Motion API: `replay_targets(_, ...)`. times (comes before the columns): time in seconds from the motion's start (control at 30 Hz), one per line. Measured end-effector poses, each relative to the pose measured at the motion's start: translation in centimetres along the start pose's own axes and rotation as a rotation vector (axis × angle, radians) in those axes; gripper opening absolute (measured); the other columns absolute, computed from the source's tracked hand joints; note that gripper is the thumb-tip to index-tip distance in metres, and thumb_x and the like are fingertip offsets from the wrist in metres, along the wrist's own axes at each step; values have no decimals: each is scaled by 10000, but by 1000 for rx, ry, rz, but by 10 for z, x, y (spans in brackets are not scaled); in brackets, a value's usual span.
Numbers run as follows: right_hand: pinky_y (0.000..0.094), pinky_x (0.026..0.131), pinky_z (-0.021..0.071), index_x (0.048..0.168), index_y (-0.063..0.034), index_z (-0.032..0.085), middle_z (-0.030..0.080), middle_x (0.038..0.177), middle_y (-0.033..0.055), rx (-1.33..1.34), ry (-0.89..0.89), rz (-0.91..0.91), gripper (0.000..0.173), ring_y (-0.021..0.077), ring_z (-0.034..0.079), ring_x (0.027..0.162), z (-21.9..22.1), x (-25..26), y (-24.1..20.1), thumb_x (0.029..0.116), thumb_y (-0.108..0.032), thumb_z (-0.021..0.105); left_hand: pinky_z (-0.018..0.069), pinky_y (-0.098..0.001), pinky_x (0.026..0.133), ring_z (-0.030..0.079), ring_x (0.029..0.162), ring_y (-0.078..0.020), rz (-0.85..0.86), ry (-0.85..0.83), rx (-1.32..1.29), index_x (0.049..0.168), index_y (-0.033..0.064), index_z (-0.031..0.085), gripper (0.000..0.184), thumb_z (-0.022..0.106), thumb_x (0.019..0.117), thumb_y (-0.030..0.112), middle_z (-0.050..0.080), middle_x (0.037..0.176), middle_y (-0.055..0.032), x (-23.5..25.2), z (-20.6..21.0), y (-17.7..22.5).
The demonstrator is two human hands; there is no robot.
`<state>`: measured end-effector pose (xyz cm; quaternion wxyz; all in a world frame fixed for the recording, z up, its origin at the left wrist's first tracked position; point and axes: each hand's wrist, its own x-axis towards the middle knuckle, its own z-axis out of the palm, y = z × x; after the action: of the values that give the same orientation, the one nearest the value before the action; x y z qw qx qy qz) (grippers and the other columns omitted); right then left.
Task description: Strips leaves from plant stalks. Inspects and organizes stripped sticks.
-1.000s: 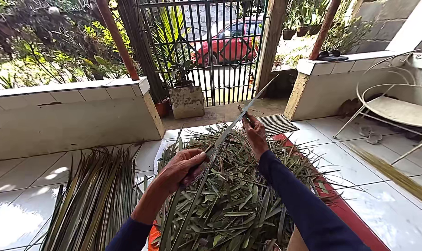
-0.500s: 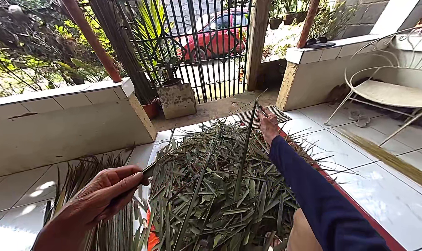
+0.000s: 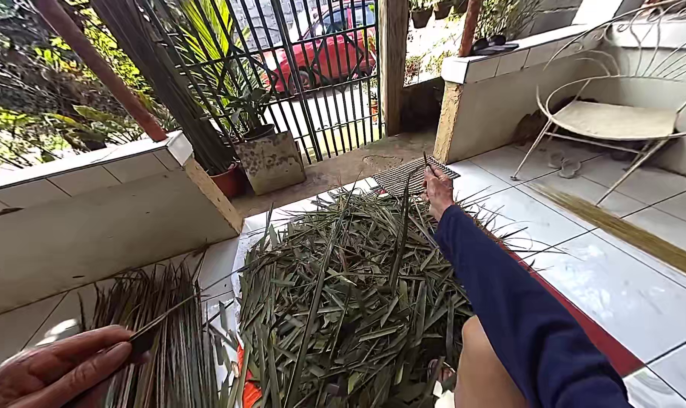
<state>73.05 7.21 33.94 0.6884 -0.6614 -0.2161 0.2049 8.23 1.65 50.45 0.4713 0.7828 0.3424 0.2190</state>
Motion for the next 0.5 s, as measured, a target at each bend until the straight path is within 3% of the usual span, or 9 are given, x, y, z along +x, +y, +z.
replay_targets(0.07,380,589,471,1459,-176,569,590,913,87,-30,52,22,433,180,514,655,-13,7,9,1091,-388,482,437,-176,421,499,470,-10,44,63,-86,1144,160,713,224,506,1061,189,645,714,78,-15,-31,-20)
replay_targets(0.1,386,584,451,1439,-176,581,595,923,94,-49,96,22,425,187,514,668,-19,10,17,1088,-394,480,464,-205,435,525,476,-39,60,102,-131,1135,139,706,231,491,1068,192,640,697,53,-21,-44,-26)
replay_targets(0.13,427,627,470,1437,-164,579,625,990,129,-75,129,22,433,221,552,731,-27,13,25,1085,-395,480,500,-221,447,563,485,-58,69,159,-161,1115,130,705,240,478,1075,196,655,691,33,-23,-47,-25)
replay_targets(0.17,515,747,523,1467,-139,552,649,1146,195,-95,121,21,463,295,621,879,-36,14,33,1082,-386,478,517,-228,454,581,493,-67,67,230,-179,1091,143,707,253,464,1079,213,662,691,29,-21,-44,-21)
replay_targets(0.2,562,795,530,1477,-122,534,638,1194,227,-129,97,2,479,333,636,926,-39,15,38,1080,-381,469,513,-222,434,573,475,-59,71,320,-184,1056,160,714,269,457,1076,236,653,672,34,-15,-35,-16)
replay_targets(0.27,566,762,492,1454,-91,549,635,1107,239,-217,1,-91,475,336,603,856,-23,3,37,1084,-377,468,494,-218,396,542,445,-59,72,448,-181,1042,135,694,297,424,1087,250,614,652,24,10,-10,-11)
replay_targets(0.37,536,756,515,1432,-92,582,678,1058,209,-262,-260,-305,435,303,624,811,22,-42,-4,1094,-348,483,521,-258,428,552,475,-101,1,477,-230,1113,64,659,319,391,1109,238,590,677,-21,63,30,-13)
replay_targets(0.5,435,724,549,1412,-200,631,711,1005,98,-211,-530,-517,372,196,641,768,77,-134,-65,1080,-336,530,539,-289,446,569,491,-145,-30,467,-386,1196,15,644,322,429,1119,242,599,700,-84,113,79,-22)
